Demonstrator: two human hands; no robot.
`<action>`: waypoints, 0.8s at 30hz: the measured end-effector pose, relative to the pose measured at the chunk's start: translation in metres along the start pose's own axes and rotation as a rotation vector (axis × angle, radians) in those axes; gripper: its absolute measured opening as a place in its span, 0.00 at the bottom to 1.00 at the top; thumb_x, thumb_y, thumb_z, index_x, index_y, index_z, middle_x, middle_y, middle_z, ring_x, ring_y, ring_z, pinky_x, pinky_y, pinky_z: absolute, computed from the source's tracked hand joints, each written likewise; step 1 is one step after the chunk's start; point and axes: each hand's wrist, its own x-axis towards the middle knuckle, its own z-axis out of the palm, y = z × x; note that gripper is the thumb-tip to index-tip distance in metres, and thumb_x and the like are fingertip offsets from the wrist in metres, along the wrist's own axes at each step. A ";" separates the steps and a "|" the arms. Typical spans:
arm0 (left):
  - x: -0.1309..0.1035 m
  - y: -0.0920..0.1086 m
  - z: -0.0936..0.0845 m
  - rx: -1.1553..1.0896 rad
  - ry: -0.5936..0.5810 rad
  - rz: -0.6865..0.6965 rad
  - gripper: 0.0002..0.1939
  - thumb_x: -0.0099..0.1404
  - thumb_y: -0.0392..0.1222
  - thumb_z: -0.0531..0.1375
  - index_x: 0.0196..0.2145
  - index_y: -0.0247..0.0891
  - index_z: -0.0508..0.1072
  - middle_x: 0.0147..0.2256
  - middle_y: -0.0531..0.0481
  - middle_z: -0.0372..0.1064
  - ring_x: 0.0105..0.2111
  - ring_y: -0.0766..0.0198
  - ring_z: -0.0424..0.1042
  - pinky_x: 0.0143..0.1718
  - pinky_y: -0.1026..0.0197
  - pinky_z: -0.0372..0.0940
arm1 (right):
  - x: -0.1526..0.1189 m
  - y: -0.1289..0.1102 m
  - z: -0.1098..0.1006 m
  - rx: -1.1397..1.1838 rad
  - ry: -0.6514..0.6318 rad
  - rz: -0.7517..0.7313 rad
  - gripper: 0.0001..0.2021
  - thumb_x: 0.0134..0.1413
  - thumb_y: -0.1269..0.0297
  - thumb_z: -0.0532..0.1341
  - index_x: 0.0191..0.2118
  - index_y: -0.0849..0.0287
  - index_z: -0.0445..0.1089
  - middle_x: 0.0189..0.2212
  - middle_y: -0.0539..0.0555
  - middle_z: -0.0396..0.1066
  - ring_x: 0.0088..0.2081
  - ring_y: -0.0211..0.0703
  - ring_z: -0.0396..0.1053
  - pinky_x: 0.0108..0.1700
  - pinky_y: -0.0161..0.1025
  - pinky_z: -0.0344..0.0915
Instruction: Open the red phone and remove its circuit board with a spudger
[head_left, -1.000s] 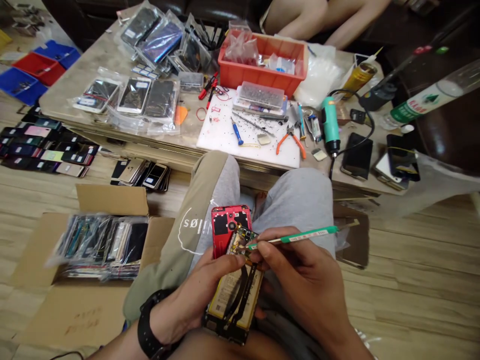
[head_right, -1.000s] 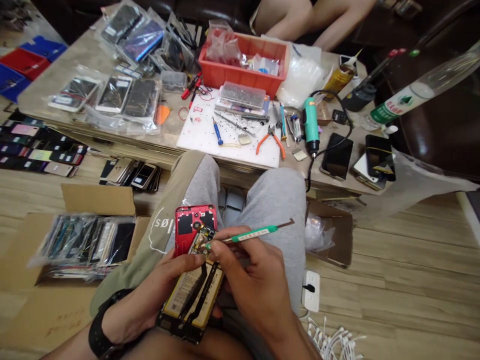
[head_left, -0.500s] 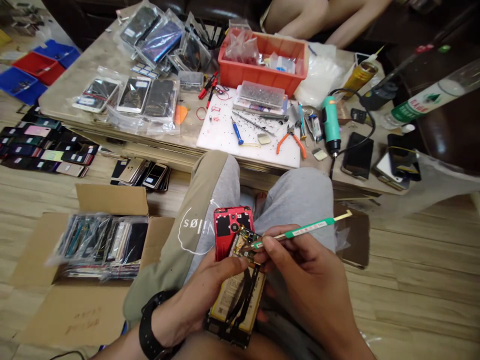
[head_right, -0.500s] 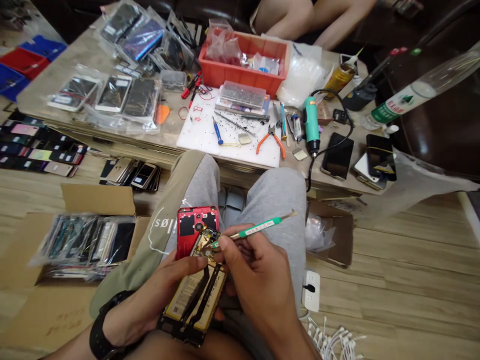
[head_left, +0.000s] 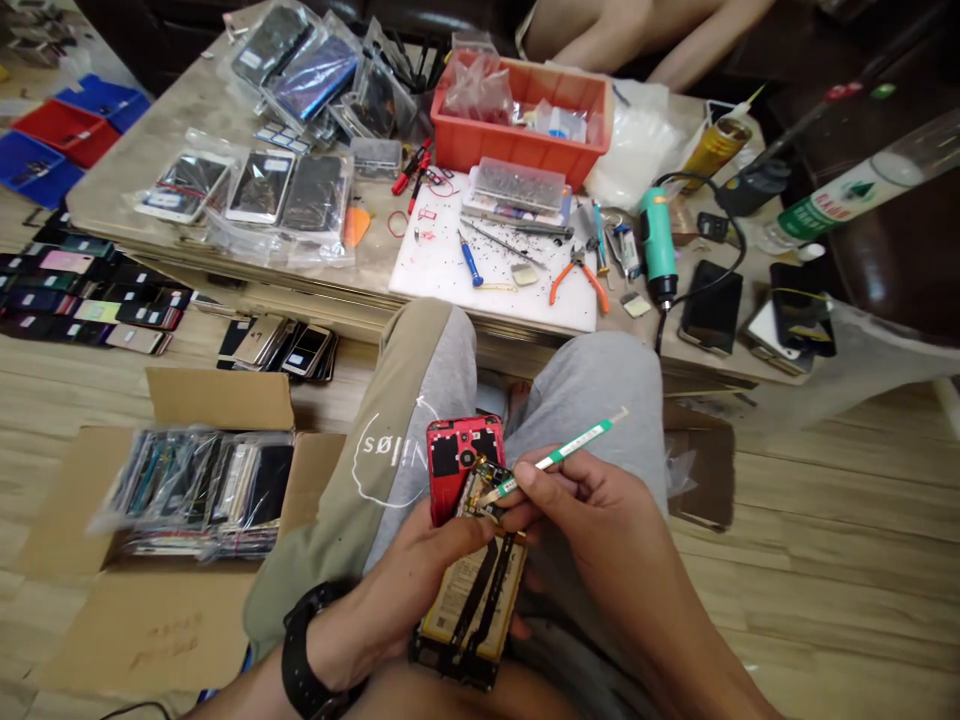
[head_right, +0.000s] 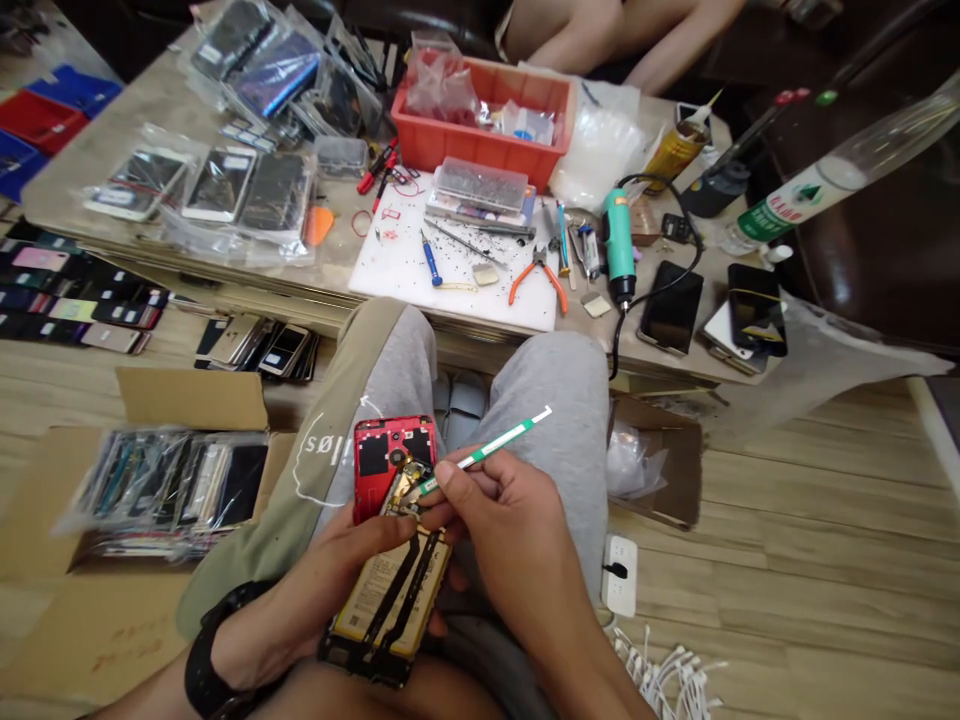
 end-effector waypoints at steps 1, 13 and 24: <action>0.001 0.000 0.000 0.005 0.002 -0.002 0.23 0.67 0.47 0.63 0.57 0.38 0.74 0.37 0.40 0.80 0.30 0.56 0.79 0.31 0.56 0.76 | 0.000 0.000 0.000 -0.015 0.007 -0.004 0.19 0.45 0.47 0.73 0.34 0.59 0.76 0.20 0.50 0.74 0.17 0.41 0.67 0.11 0.33 0.64; 0.006 -0.009 -0.001 0.062 0.012 0.061 0.26 0.66 0.48 0.65 0.58 0.37 0.70 0.37 0.43 0.78 0.31 0.56 0.79 0.33 0.53 0.77 | 0.002 -0.002 0.004 -0.275 0.146 0.023 0.11 0.51 0.53 0.66 0.31 0.55 0.75 0.19 0.50 0.75 0.18 0.44 0.72 0.13 0.33 0.63; 0.001 -0.005 -0.003 0.000 0.022 -0.001 0.22 0.65 0.49 0.65 0.52 0.35 0.73 0.32 0.43 0.79 0.28 0.56 0.79 0.31 0.56 0.76 | 0.004 -0.012 -0.006 -0.106 0.138 -0.288 0.13 0.51 0.54 0.72 0.33 0.58 0.75 0.22 0.51 0.78 0.24 0.41 0.77 0.27 0.31 0.75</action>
